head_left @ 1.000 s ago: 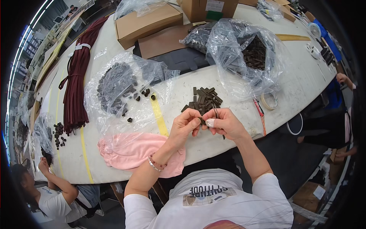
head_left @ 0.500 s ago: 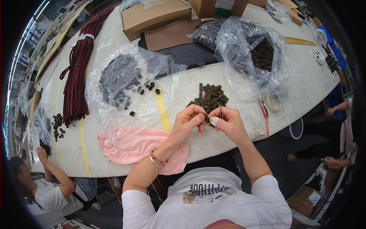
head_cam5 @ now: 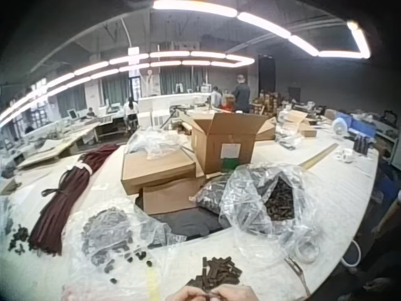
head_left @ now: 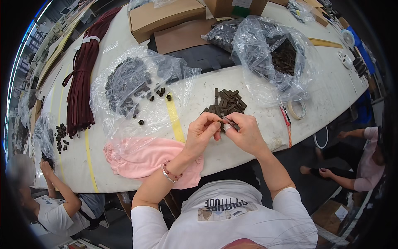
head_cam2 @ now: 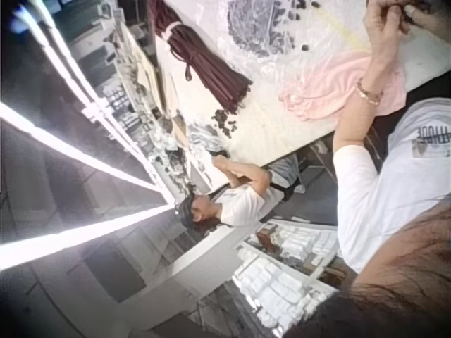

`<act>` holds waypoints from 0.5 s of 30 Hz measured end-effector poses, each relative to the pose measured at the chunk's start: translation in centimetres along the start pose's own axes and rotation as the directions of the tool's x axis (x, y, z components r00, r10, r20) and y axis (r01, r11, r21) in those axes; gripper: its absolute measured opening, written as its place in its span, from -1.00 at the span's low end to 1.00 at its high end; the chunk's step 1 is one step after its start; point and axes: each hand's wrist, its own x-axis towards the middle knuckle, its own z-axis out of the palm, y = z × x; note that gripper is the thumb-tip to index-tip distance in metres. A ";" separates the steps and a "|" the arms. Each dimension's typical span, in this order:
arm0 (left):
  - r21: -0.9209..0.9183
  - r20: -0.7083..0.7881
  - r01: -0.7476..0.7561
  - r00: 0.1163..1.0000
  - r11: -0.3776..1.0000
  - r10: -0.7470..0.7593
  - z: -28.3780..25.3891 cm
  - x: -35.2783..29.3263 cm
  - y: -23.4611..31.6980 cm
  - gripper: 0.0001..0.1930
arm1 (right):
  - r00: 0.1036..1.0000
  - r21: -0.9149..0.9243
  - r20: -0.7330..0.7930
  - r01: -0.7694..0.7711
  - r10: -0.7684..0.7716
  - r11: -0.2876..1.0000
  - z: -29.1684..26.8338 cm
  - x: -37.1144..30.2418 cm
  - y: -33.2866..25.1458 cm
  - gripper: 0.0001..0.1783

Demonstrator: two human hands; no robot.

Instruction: The person assembles small hardware components by picking up plastic pieces and inserting metal pins into them using tweezers and their hands.

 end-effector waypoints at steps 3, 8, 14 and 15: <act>0.089 -0.089 0.001 0.996 0.996 0.007 0.4 -0.4 -0.1 -0.96 | 0.991 0.072 -0.107 -0.078 0.085 0.994 0.6 -0.3 -0.8 -0.88; 0.639 0.040 -0.235 0.961 0.732 0.274 0.5 -0.8 1.2 -0.93 | 0.986 0.089 -0.159 -0.031 0.044 0.996 1.0 -1.0 -0.6 -0.90; 0.523 0.022 -0.184 0.979 0.832 0.203 1.2 -2.4 2.7 -0.90 | 0.996 0.076 -0.077 0.050 -0.044 0.996 1.1 -2.0 -1.1 -0.87; 0.110 -0.073 0.157 0.986 0.981 -0.149 1.3 -2.7 2.9 -0.90 | 0.975 0.002 -0.114 0.192 -0.191 0.981 1.3 -2.1 -1.2 -0.85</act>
